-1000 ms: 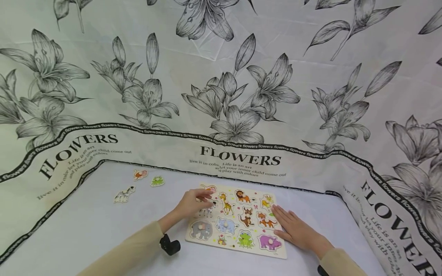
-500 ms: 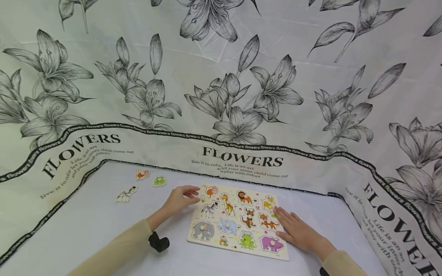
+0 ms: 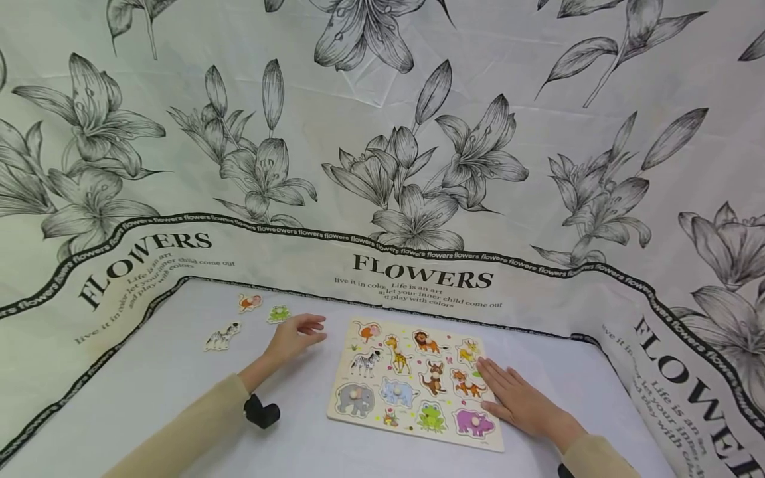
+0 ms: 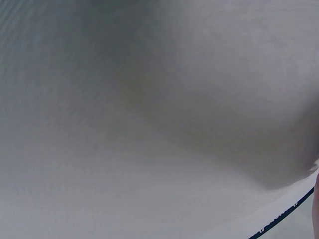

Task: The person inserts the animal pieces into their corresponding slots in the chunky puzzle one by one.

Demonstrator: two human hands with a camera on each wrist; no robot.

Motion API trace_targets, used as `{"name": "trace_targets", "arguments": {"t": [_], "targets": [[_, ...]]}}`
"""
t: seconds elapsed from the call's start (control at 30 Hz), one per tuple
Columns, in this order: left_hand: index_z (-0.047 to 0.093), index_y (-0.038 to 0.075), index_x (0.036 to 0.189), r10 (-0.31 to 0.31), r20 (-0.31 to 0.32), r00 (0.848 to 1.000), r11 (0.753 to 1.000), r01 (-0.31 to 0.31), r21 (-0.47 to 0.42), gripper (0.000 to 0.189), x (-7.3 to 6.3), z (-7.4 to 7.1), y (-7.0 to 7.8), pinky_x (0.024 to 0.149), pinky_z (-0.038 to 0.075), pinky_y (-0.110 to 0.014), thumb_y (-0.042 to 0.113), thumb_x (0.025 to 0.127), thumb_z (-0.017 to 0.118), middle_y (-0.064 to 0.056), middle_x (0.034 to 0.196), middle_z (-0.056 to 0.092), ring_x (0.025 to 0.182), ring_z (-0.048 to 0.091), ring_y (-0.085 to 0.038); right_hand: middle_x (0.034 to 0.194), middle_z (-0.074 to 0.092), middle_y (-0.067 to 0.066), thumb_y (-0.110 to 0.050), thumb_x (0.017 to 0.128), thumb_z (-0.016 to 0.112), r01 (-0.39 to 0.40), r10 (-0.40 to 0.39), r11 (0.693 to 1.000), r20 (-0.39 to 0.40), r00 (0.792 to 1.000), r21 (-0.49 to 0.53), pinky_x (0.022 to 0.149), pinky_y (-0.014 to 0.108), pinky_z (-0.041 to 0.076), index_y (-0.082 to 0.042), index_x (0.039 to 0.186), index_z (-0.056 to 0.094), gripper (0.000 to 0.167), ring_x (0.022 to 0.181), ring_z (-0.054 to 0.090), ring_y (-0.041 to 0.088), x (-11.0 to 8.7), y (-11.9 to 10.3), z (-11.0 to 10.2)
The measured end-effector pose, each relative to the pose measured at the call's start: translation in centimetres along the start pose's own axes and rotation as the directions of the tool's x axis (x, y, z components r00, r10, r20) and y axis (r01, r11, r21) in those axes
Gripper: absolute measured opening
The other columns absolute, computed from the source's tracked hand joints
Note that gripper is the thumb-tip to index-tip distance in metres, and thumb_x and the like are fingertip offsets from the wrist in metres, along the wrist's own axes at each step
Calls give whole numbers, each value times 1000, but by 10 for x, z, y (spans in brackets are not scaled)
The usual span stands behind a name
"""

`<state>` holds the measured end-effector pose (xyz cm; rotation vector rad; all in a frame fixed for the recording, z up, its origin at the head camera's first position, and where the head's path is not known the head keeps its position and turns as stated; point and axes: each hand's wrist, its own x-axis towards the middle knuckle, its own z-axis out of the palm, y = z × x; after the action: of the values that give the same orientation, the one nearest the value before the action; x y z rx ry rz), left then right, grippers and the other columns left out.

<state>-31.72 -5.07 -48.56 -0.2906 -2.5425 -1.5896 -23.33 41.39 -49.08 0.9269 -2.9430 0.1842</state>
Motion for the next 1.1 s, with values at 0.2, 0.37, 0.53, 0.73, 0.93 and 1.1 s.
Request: {"name": "trace_targets", "arguments": {"t": [0.2, 0.37, 0.53, 0.73, 0.93, 1.1], "targets": [[69, 7, 111, -49, -53, 997, 999, 50, 14, 33, 2, -10, -6, 74, 52, -28, 10, 80, 77, -8, 98, 72, 83, 64, -16, 151, 34, 24, -40, 99, 48, 10, -10, 1000, -10, 1000, -22, 106, 5, -17, -4, 150, 27, 66, 136, -16, -17, 0, 3, 1], [70, 6, 111, -63, -92, 994, 997, 66, 34, 32, 6, -18, -13, 73, 52, -28, 10, 81, 76, -9, 98, 72, 84, 64, -18, 151, 34, 25, -39, 99, 48, 16, -16, 1000, -20, 1000, -23, 107, 6, -17, -3, 150, 28, 66, 136, -16, -17, 0, 4, 1], [70, 6, 113, -99, -120, 988, 994, 103, 25, 32, 10, -27, -17, 75, 52, -28, 12, 82, 75, -11, 100, 73, 88, 65, -20, 150, 34, 25, -40, 99, 48, 12, -13, 1000, -11, 1000, -14, 106, 5, -17, -3, 150, 28, 66, 137, -16, -17, -1, 3, 1], [69, 3, 114, -124, -150, 981, 992, 125, 1, 33, 17, -38, -25, 78, 53, -29, 12, 83, 74, -14, 101, 73, 91, 66, -23, 150, 35, 25, -39, 99, 49, 25, -26, 999, -20, 999, -19, 107, 5, -16, -1, 149, 29, 66, 138, -14, -16, -1, 3, 2], [68, 2, 114, -151, -176, 973, 988, 151, -13, 33, 21, -46, -34, 81, 53, -29, 10, 83, 73, -15, 102, 72, 93, 67, -24, 150, 34, 25, -40, 99, 49, 23, -24, 999, -20, 1000, -24, 107, 6, -16, -1, 149, 28, 66, 139, -14, -14, -1, 4, 3], [69, -2, 111, -128, -211, 969, 991, 131, 1, 31, 20, -52, -38, 75, 51, -20, 6, 82, 73, -18, 99, 72, 89, 68, -25, 151, 34, 24, -40, 99, 48, 24, -24, 999, -15, 1000, -26, 107, 6, -16, -3, 150, 27, 67, 138, -15, -15, 1, 3, 4]]}}
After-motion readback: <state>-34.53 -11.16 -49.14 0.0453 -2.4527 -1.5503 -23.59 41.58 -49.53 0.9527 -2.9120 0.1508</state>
